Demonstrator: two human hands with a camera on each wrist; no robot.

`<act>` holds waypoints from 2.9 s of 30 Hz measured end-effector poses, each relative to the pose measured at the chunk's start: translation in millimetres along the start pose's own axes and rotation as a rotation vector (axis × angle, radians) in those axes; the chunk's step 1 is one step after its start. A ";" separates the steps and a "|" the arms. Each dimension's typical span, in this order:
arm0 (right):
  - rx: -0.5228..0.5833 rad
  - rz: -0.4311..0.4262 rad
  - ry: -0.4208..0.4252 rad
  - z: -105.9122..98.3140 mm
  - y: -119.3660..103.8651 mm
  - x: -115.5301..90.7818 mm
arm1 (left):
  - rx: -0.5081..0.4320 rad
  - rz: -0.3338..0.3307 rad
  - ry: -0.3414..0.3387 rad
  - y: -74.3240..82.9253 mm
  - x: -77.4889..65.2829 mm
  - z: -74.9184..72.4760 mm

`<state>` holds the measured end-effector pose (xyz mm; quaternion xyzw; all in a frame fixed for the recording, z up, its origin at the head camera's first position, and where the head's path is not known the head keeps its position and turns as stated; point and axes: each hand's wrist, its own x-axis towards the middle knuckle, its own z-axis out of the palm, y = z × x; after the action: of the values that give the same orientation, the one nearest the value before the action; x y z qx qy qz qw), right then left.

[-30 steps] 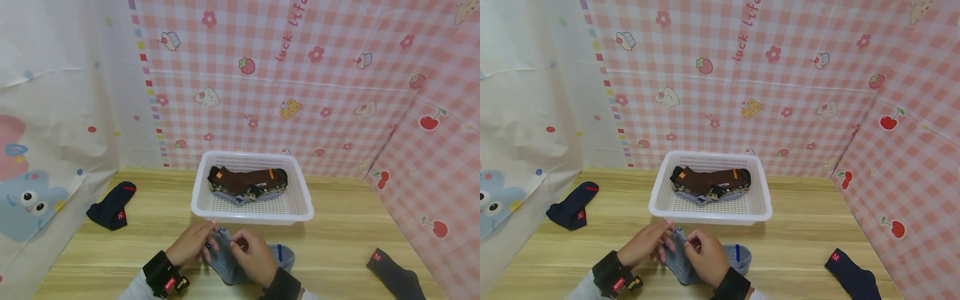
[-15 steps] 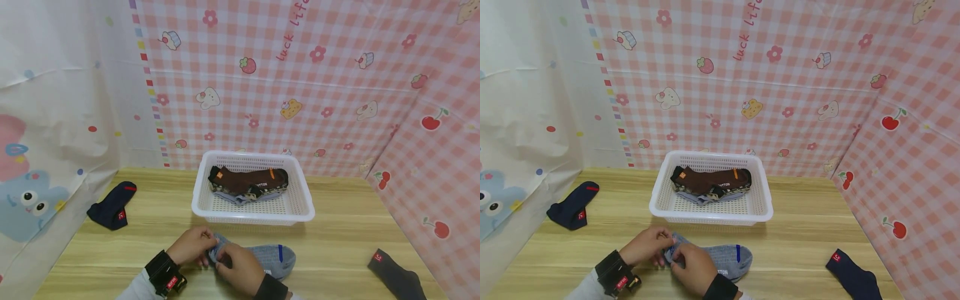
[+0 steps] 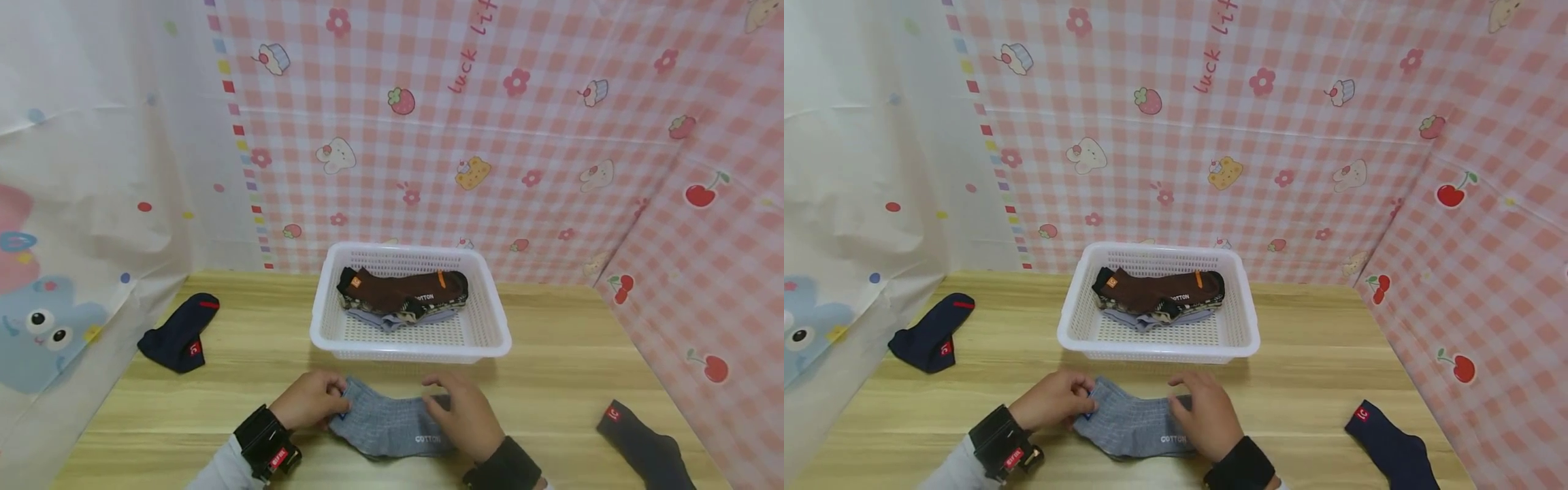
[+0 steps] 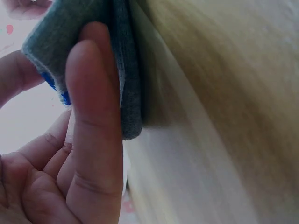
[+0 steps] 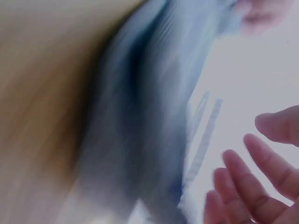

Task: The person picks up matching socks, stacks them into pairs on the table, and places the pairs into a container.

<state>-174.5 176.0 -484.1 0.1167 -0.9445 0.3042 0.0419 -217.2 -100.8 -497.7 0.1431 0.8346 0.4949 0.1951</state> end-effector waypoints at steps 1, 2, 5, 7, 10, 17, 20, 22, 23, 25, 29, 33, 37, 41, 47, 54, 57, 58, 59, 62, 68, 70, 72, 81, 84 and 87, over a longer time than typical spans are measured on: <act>-0.022 0.030 0.024 -4.3 6.0 -0.7 | 0.004 -0.001 -0.003 0.4 -0.2 -0.3; -0.040 0.058 0.045 -8.3 11.8 -1.9 | 0.005 -0.004 -0.004 0.7 -0.1 -0.3; -0.073 0.116 0.069 -16.4 27.7 -7.1 | -0.002 -0.022 -0.006 1.1 0.1 0.1; -0.075 0.144 0.071 -19.2 36.1 -11.0 | -0.005 -0.035 -0.005 0.4 0.7 0.5; -0.073 0.178 0.050 -21.2 44.9 -16.3 | -0.005 -0.046 -0.004 0.4 1.0 0.0; -0.063 0.250 0.004 -21.1 51.9 -24.2 | -0.017 -0.017 -0.012 2.0 0.2 -2.9; -0.035 0.282 -0.030 -21.1 51.4 -23.9 | -0.025 -0.002 -0.011 1.9 0.5 -3.9; -0.010 0.291 -0.050 -21.1 51.4 -23.5 | -0.023 0.016 -0.004 1.3 0.9 -5.6; 0.004 0.291 -0.061 -21.4 51.6 -23.5 | -0.024 0.021 -0.001 1.2 1.2 -6.8; 0.042 0.297 -0.079 -23.1 51.2 -24.2 | -0.007 0.037 0.011 2.8 0.9 -9.9; 0.113 0.290 -0.106 -29.2 49.3 -26.0 | 0.073 0.058 0.051 7.3 -1.2 -17.6; 0.147 0.253 -0.129 -33.0 48.2 -27.9 | 0.119 0.088 0.087 6.8 -2.0 -20.5; 0.157 0.191 -0.155 -31.2 49.7 -30.4 | 0.127 0.103 0.089 1.1 -0.1 -15.7; 0.141 0.182 -0.179 -26.9 52.2 -31.1 | 0.149 0.112 0.097 -3.7 1.5 -8.5; 0.072 0.217 -0.136 -23.3 48.9 -28.3 | 0.234 0.071 0.141 0.6 -0.3 -2.8; -0.034 -0.007 0.141 -12.0 19.6 -25.8 | 0.421 0.191 0.239 23.3 -10.0 10.0; -0.026 -0.148 0.082 0.0 3.5 -22.9 | 0.477 0.270 0.164 29.0 -14.9 20.4; -0.023 -0.181 0.038 4.1 -2.1 -21.4 | 0.498 0.282 0.147 29.4 -15.7 24.1; -0.024 -0.209 -0.011 8.5 -7.4 -19.3 | 0.522 0.289 0.140 29.1 -16.2 27.7; -0.074 -0.257 -0.149 21.1 -21.4 -11.7 | 0.604 0.297 0.155 26.5 -16.0 36.2; -0.230 -0.314 -0.221 34.3 -37.4 2.7 | 0.710 0.311 0.198 24.6 -14.2 45.4; -0.265 -0.324 -0.215 36.3 -37.3 4.4 | 0.740 0.313 0.190 24.6 -14.7 47.4; -0.282 -0.327 -0.215 37.4 -35.1 5.1 | 0.761 0.309 0.181 24.2 -15.9 49.1; -0.341 -0.306 -0.208 30.3 -13.3 -3.3 | 0.868 0.321 0.114 16.0 -19.7 49.4; -0.346 -0.276 -0.206 25.9 -4.6 -7.4 | 0.858 0.317 0.083 12.7 -20.9 45.7; -0.356 -0.238 -0.193 22.5 6.6 -11.9 | 0.837 0.309 0.065 10.5 -22.3 41.4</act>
<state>-164.8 170.4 -507.9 0.2464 -0.9625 0.1133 0.0068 -177.7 -73.6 -502.3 0.3169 0.9376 0.1420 0.0176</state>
